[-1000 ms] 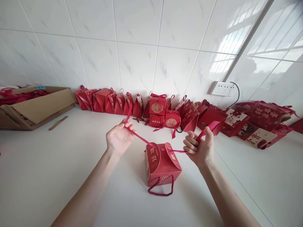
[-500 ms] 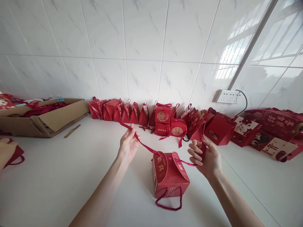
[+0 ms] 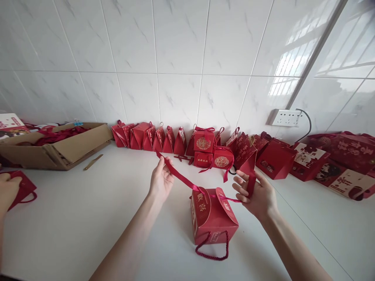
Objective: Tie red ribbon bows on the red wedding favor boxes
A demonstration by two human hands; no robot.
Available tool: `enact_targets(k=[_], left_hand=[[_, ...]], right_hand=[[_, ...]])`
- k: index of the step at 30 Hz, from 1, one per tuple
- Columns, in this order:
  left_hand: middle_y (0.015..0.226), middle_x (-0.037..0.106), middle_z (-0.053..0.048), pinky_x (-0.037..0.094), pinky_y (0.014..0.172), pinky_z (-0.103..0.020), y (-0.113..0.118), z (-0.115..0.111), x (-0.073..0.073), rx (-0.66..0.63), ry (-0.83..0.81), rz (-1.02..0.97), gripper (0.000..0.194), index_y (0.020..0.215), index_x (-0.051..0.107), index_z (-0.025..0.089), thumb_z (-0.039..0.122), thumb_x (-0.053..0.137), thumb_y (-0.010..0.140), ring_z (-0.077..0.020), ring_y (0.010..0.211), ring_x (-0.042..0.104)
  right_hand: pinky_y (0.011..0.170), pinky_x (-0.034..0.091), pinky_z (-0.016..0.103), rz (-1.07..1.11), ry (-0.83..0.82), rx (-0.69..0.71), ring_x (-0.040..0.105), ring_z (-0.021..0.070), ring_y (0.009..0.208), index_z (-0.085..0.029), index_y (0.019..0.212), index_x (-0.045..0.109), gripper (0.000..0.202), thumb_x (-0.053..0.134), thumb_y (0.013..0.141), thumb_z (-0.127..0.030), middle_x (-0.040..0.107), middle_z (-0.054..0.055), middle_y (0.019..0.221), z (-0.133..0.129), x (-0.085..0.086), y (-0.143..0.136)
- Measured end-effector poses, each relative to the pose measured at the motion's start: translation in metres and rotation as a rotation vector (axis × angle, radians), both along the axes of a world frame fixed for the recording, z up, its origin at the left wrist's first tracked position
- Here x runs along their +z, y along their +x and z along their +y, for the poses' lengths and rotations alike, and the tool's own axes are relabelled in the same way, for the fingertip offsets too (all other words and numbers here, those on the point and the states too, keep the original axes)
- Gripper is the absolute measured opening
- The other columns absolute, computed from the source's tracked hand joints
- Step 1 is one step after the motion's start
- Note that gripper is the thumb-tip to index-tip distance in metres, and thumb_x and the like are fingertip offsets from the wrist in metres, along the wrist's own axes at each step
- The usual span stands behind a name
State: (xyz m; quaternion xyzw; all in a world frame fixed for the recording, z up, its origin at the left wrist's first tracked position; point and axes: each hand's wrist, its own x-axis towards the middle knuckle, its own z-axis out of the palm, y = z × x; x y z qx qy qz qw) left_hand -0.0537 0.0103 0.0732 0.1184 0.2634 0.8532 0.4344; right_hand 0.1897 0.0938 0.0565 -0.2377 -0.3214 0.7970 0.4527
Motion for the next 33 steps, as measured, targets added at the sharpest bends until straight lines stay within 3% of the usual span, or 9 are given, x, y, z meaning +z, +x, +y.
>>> enact_targets(k=[4,8,13,18,24,30,33], left_hand=[[0.062,0.059,0.001,0.048,0.048,-0.015,0.001,0.000,0.000,-0.017,-0.006,-0.005,0.017,0.072,0.062,0.014,0.026,0.066,0.082,-0.0054,0.049,0.054],[0.060,0.057,0.002,0.046,0.046,-0.014,0.001,0.000,0.000,-0.040,0.004,-0.013,0.018,0.070,0.061,0.014,0.025,0.066,0.082,-0.0045,0.046,0.051],[0.060,0.056,0.003,0.045,0.046,-0.014,0.001,0.000,0.001,-0.051,0.018,-0.018,0.018,0.070,0.060,0.014,0.024,0.063,0.084,-0.0040,0.047,0.051],[0.059,0.054,0.004,0.044,0.044,-0.014,0.001,0.001,0.002,-0.053,0.024,-0.008,0.020,0.068,0.057,0.014,0.025,0.068,0.080,-0.0037,0.045,0.050],[0.058,0.052,0.006,0.042,0.043,-0.013,-0.001,0.003,-0.001,-0.044,0.033,0.034,0.022,0.067,0.055,0.014,0.025,0.071,0.076,-0.0030,0.045,0.048],[0.057,0.052,0.006,0.041,0.044,-0.014,0.002,0.003,-0.002,0.018,0.027,0.193,0.033,0.066,0.055,0.015,0.033,0.082,0.061,-0.0039,0.046,0.048],[0.057,0.054,0.004,0.041,0.046,-0.018,0.010,-0.002,0.002,0.029,0.040,0.354,0.035,0.063,0.056,0.015,0.038,0.082,0.060,-0.0062,0.048,0.050]], right_hand=[[0.029,0.020,0.015,-0.012,0.049,-0.054,0.026,0.0051,0.039,-0.016,0.073,0.059,0.015,0.065,0.068,-0.028,0.038,-0.006,0.057,0.000,0.001,-0.002],[0.028,0.020,0.013,-0.009,0.114,-0.103,0.024,0.0038,0.040,-0.017,0.070,0.058,0.019,0.069,0.067,-0.031,0.034,-0.007,0.058,-0.006,0.005,-0.006],[0.030,0.021,0.012,-0.055,0.169,-0.205,0.026,0.0022,0.043,-0.018,0.080,0.062,0.033,0.075,0.062,-0.042,0.041,-0.006,0.066,-0.012,0.008,-0.009],[0.033,0.028,0.015,-0.020,0.148,-0.219,0.037,0.0068,0.050,-0.018,0.087,0.066,0.052,0.064,0.061,-0.062,0.052,0.001,0.077,-0.012,0.009,-0.006],[0.031,0.027,0.016,-0.030,0.143,-0.212,0.044,0.0103,0.054,-0.018,0.084,0.067,0.040,0.060,0.065,-0.053,0.055,0.003,0.080,-0.010,0.008,-0.007],[0.031,0.027,0.016,-0.157,0.285,-0.276,0.046,0.0105,0.056,-0.019,0.079,0.066,0.036,0.062,0.068,-0.053,0.054,0.002,0.080,-0.010,0.005,-0.007],[0.032,0.028,0.017,-0.251,0.399,-0.256,0.043,0.0095,0.050,-0.019,0.079,0.064,0.040,0.060,0.072,-0.058,0.051,0.000,0.070,-0.014,0.004,-0.011]])
